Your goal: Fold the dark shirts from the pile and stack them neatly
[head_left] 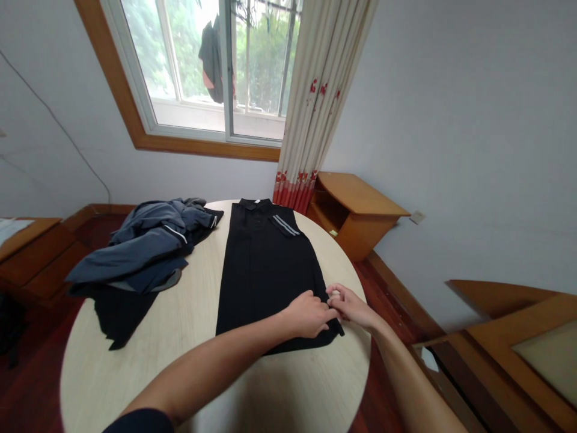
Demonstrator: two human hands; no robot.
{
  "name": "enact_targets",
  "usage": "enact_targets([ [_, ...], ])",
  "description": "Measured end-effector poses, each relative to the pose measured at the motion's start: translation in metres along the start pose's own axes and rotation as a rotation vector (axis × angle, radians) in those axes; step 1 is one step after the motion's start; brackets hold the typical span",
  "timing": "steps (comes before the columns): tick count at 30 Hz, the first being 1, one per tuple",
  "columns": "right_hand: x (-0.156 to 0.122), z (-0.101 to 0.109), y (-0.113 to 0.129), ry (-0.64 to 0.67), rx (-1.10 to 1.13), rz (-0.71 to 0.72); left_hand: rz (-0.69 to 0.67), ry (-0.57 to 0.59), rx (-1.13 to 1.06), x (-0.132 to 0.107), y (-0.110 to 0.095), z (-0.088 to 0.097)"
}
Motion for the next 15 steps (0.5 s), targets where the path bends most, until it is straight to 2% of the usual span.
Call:
enact_targets([
  [4, 0.008, -0.001, -0.002, 0.09, -0.078, -0.031, 0.026, -0.008, -0.003, -0.01, 0.009, 0.006],
  [7, 0.033, 0.005, -0.007, -0.026, -0.009, 0.0, 0.08, -0.064, -0.014, -0.039, 0.019, 0.014],
  [11, 0.099, 0.013, -0.002, -0.242, 0.153, 0.138, 0.201, -0.099, -0.097, -0.088, 0.029, 0.014],
  [15, 0.181, 0.013, 0.028, -0.34, 0.207, 0.362, 0.259, -0.111, -0.15, -0.113, 0.031, 0.003],
])
Point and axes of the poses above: each hand's wrist, its own x-axis towards the middle knuckle, its own z-axis out of the back of the hand, y = z × x, the point moved 4 cm from there along x, towards the middle knuckle, and after that the axes turned 6 degrees about -z, right-handed, at the moved point
